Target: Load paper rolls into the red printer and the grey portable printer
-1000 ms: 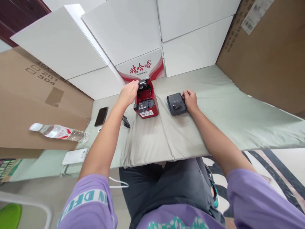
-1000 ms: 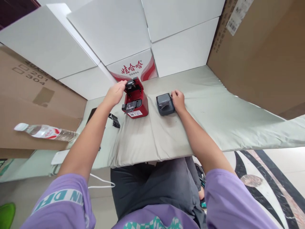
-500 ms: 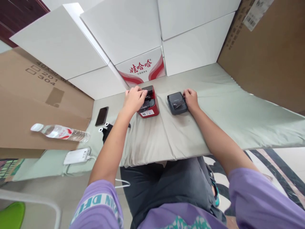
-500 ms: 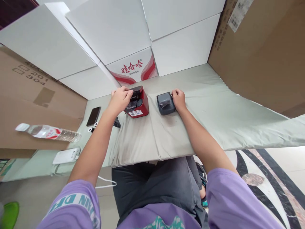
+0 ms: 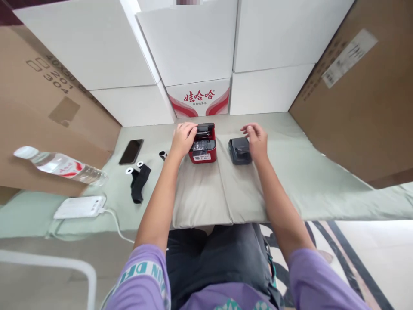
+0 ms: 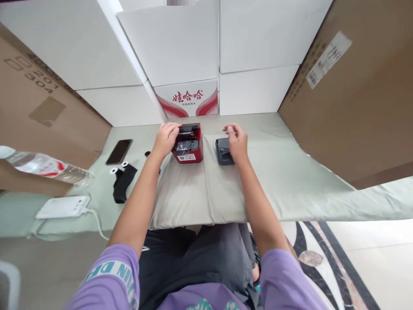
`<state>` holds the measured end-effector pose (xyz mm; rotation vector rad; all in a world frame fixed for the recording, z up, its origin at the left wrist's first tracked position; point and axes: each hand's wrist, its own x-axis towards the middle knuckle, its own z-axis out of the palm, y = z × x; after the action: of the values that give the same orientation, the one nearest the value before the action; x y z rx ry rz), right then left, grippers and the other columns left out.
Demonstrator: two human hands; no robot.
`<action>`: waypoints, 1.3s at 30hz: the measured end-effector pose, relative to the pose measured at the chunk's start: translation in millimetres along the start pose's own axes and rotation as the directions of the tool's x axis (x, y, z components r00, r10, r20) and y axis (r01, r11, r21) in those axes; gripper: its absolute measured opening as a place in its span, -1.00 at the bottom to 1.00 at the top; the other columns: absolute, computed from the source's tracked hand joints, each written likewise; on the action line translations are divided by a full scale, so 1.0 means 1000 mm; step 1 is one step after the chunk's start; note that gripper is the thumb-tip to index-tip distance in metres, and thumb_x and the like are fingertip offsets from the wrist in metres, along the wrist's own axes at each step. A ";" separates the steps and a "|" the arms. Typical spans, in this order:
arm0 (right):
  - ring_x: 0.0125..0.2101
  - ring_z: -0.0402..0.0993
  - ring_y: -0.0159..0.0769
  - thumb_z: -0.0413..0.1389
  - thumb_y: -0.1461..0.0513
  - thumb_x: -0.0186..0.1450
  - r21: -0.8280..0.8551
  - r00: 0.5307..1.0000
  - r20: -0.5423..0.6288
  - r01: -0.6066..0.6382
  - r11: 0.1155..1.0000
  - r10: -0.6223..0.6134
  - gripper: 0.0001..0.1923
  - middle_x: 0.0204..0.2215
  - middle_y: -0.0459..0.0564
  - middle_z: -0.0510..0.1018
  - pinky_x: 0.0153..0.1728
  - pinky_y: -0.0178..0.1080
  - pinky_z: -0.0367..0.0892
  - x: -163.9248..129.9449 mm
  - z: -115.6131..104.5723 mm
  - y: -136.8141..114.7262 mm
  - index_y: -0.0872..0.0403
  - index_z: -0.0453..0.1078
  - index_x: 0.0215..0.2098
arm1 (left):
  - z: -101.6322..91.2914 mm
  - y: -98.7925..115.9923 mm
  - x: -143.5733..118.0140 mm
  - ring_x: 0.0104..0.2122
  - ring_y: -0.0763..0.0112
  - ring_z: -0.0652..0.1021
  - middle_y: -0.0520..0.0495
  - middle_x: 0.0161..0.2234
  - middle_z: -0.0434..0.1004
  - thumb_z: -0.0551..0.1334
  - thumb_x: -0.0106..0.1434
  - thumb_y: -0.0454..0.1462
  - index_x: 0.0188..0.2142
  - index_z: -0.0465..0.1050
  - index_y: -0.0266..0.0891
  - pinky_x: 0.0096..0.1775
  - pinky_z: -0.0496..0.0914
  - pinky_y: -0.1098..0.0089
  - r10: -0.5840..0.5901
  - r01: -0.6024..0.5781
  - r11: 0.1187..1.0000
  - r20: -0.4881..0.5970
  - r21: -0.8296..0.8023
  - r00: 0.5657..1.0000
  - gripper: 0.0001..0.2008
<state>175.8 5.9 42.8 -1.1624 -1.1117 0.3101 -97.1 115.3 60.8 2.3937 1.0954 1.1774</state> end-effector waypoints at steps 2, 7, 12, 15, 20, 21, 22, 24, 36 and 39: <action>-0.08 0.55 -0.20 0.02 -0.04 0.46 -0.040 0.985 0.155 0.081 0.996 -0.074 -0.63 -0.14 0.02 0.66 0.00 -0.11 0.42 0.001 0.031 -0.017 0.01 0.54 -0.13 | 0.004 -0.001 -0.005 0.12 0.06 0.45 -0.18 0.08 0.58 0.11 0.47 -0.08 -0.05 0.66 -0.15 0.24 0.27 0.06 0.019 -0.020 1.000 -0.069 -0.014 0.997 -0.63; 0.15 0.42 -0.02 0.06 0.00 0.44 -0.199 0.937 0.299 0.245 0.949 -0.179 -0.60 0.13 0.11 0.60 0.27 0.09 0.25 0.003 0.107 -0.010 0.00 0.50 0.10 | 0.011 -0.006 -0.020 0.11 0.08 0.45 -0.19 0.05 0.57 0.12 0.48 -0.09 0.02 0.64 -0.14 0.23 0.28 0.07 0.051 -0.069 0.993 -0.183 -0.091 0.982 -0.64; -0.05 0.51 -0.10 0.00 0.08 0.45 -0.124 0.959 0.227 0.200 0.972 -0.168 -0.68 -0.17 0.06 0.69 0.12 0.01 0.37 -0.006 0.125 0.005 0.00 0.54 -0.29 | 0.020 -0.015 -0.037 0.07 0.15 0.51 -0.19 0.00 0.59 0.06 0.52 -0.06 -0.03 0.61 -0.16 0.20 0.33 0.12 0.029 -0.105 0.966 -0.303 -0.238 0.952 -0.61; -0.05 0.54 -0.13 -0.01 0.13 0.44 -0.039 0.982 0.137 0.133 0.990 -0.127 -0.66 -0.19 0.03 0.70 0.12 -0.03 0.37 -0.016 0.122 0.006 -0.01 0.50 -0.42 | 0.027 -0.020 -0.043 0.08 0.17 0.52 -0.18 0.00 0.60 0.08 0.50 -0.05 -0.09 0.61 -0.15 0.20 0.35 0.13 -0.063 -0.055 0.943 -0.339 -0.328 0.939 -0.63; 0.02 0.55 -0.16 0.03 0.14 0.40 0.033 0.995 0.088 0.043 0.999 -0.045 -0.72 -0.09 -0.04 0.70 0.25 0.01 0.32 -0.024 0.123 0.009 -0.06 0.60 -0.16 | 0.037 -0.025 -0.041 0.09 0.16 0.54 -0.17 0.04 0.59 0.23 0.40 -0.03 -0.18 0.60 -0.15 0.02 0.44 0.23 -0.267 0.073 0.855 -0.316 -0.514 0.910 -0.71; 0.06 0.54 -0.16 0.04 0.15 0.38 0.081 0.997 0.079 0.015 0.997 -0.021 -0.71 -0.06 -0.05 0.69 0.28 0.01 0.30 -0.024 0.125 0.010 -0.06 0.60 -0.13 | 0.039 -0.026 -0.039 0.07 0.17 0.56 -0.16 0.02 0.60 0.27 0.37 -0.02 -0.17 0.60 -0.15 -0.03 0.45 0.26 -0.312 0.098 0.825 -0.306 -0.556 0.899 -0.72; 0.11 0.53 -0.17 0.05 0.15 0.37 0.140 0.997 0.071 -0.012 0.990 0.002 -0.71 -0.02 -0.07 0.68 0.32 0.00 0.27 -0.024 0.126 0.011 -0.06 0.60 -0.11 | 0.040 -0.027 -0.038 0.03 0.18 0.57 -0.15 -0.01 0.62 0.30 0.34 -0.02 -0.15 0.60 -0.15 -0.06 0.45 0.28 -0.355 0.116 0.792 -0.298 -0.600 0.886 -0.72; 0.22 0.46 -0.20 0.08 0.15 0.33 0.251 0.997 0.063 -0.066 0.966 0.052 -0.69 0.07 -0.09 0.65 0.40 -0.03 0.19 -0.022 0.128 0.015 -0.05 0.60 -0.07 | 0.044 -0.029 -0.035 -0.05 0.23 0.59 -0.13 -0.08 0.64 0.34 0.31 -0.02 -0.13 0.59 -0.15 -0.09 0.45 0.31 -0.423 0.129 0.723 -0.288 -0.678 0.859 -0.70; 0.16 0.53 -0.22 0.09 0.14 0.20 0.451 0.784 0.202 -0.607 0.655 0.587 -0.06 0.28 0.00 0.47 0.21 -0.05 0.46 -0.015 0.138 0.052 0.02 -0.02 0.52 | 0.061 -0.041 -0.026 -0.14 0.33 0.56 -0.10 -0.12 0.56 0.36 0.05 -0.22 -0.15 0.49 -0.18 -0.09 0.44 0.37 -0.617 0.173 0.424 -0.143 -0.889 0.774 -0.66; 0.00 0.60 -0.27 0.08 0.13 0.19 0.461 0.803 0.225 -0.586 0.666 0.551 -0.16 0.14 -0.03 0.57 0.11 -0.13 0.51 -0.016 0.138 0.058 0.03 0.14 0.44 | 0.064 -0.045 -0.026 -0.20 0.34 0.57 -0.07 -0.18 0.54 0.39 0.04 -0.18 -0.16 0.46 -0.18 -0.15 0.43 0.37 -0.634 0.208 0.337 -0.058 -0.918 0.771 -0.65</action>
<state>73.7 98.0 -19.3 -0.9852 -0.6159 1.0850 -81.9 133.1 -18.4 0.9470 0.7971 1.5377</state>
